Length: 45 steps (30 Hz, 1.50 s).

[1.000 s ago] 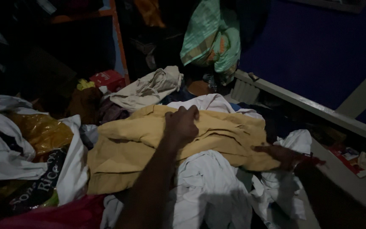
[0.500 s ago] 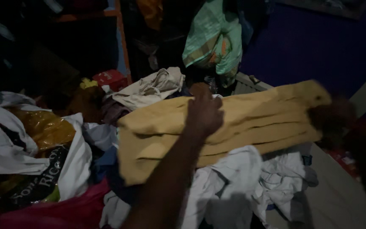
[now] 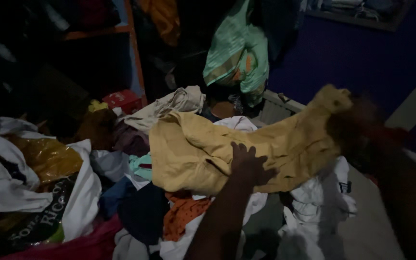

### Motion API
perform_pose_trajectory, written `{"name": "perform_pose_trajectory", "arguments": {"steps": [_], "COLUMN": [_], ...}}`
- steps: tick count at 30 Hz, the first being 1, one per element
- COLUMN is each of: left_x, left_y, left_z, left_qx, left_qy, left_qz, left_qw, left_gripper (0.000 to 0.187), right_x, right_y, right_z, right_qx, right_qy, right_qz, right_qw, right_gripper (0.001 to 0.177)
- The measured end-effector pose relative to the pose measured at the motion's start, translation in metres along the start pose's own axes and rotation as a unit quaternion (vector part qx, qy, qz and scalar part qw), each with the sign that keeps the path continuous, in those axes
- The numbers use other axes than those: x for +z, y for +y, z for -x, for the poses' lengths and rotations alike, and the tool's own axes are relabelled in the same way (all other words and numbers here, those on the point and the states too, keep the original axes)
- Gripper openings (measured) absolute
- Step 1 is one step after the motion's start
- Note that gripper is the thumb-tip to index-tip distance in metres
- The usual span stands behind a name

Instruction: The person picks up a yellow shirt from a pile of laundry, aligns the sleeves and torso, folds the shirt into a rectangular shape, and places it onto a shelf in a closet before beginning to unfold a white shirt.

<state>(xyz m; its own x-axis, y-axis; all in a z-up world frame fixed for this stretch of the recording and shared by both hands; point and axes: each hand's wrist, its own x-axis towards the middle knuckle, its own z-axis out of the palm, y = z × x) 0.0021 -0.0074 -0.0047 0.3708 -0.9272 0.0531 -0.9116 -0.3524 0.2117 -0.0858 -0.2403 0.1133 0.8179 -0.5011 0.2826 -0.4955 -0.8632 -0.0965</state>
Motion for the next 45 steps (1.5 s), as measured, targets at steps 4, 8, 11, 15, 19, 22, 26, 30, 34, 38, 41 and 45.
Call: {"name": "perform_pose_trajectory", "arguments": {"steps": [4, 8, 11, 15, 19, 22, 26, 30, 34, 38, 41, 45], "left_x": [0.03, -0.006, -0.061, -0.125, -0.121, -0.129, -0.158, -0.156, -0.127, -0.114, -0.126, -0.109], "left_y": [-0.017, -0.056, -0.107, -0.164, -0.194, -0.196, -0.192, -0.192, -0.226, -0.25, -0.25, -0.278], "left_z": [-0.046, -0.089, -0.023, 0.071, 0.118, 0.126, 0.121, 0.108, 0.112, 0.124, 0.126, 0.12], "left_qx": [-0.017, -0.064, -0.025, -0.114, -0.12, -0.153, -0.215, -0.279, -0.246, -0.222, -0.163, -0.198], "left_qy": [0.038, 0.043, 0.043, -0.016, -0.018, -0.016, -0.053, 0.011, -0.049, -0.057, -0.018, -0.07], "left_qz": [0.155, 0.785, 0.845, 0.848, 0.832, 0.798, 0.654, 0.641, 0.656, 0.676, 0.724, 0.651], "left_qw": [0.987, 0.615, 0.532, 0.518, 0.542, 0.583, 0.724, 0.715, 0.712, 0.701, 0.67, 0.729], "left_gripper": [0.067, 0.087, 0.103, 0.11, 0.113, 0.108, 0.105, 0.101, 0.083, 0.067, 0.056, 0.05], "right_x": [-0.013, -0.037, -0.049, -0.045, -0.013, 0.001, -0.018, -0.025, -0.012, -0.008, 0.034, 0.084], "right_y": [0.003, -0.061, -0.153, -0.256, -0.31, -0.311, -0.291, -0.313, -0.312, -0.235, -0.166, -0.124], "right_z": [-0.024, -0.021, 0.005, 0.055, 0.079, 0.062, 0.048, 0.069, 0.065, 0.015, 0.0, 0.019], "right_qx": [-0.023, -0.142, -0.257, -0.253, -0.202, -0.198, -0.302, -0.186, -0.298, -0.12, -0.034, 0.156], "right_qy": [0.089, 0.124, 0.125, 0.057, -0.104, -0.132, -0.014, -0.092, -0.27, -0.187, -0.012, -0.176], "right_qz": [-0.007, -0.114, -0.192, -0.247, -0.225, -0.241, -0.233, -0.198, -0.292, -0.376, -0.273, -0.343], "right_qw": [0.996, 0.975, 0.939, 0.933, 0.947, 0.941, 0.924, 0.958, 0.868, 0.9, 0.961, 0.91], "right_gripper": [0.088, 0.099, 0.107, 0.115, 0.107, 0.116, 0.105, 0.102, 0.09, 0.048, 0.05, 0.065]}}
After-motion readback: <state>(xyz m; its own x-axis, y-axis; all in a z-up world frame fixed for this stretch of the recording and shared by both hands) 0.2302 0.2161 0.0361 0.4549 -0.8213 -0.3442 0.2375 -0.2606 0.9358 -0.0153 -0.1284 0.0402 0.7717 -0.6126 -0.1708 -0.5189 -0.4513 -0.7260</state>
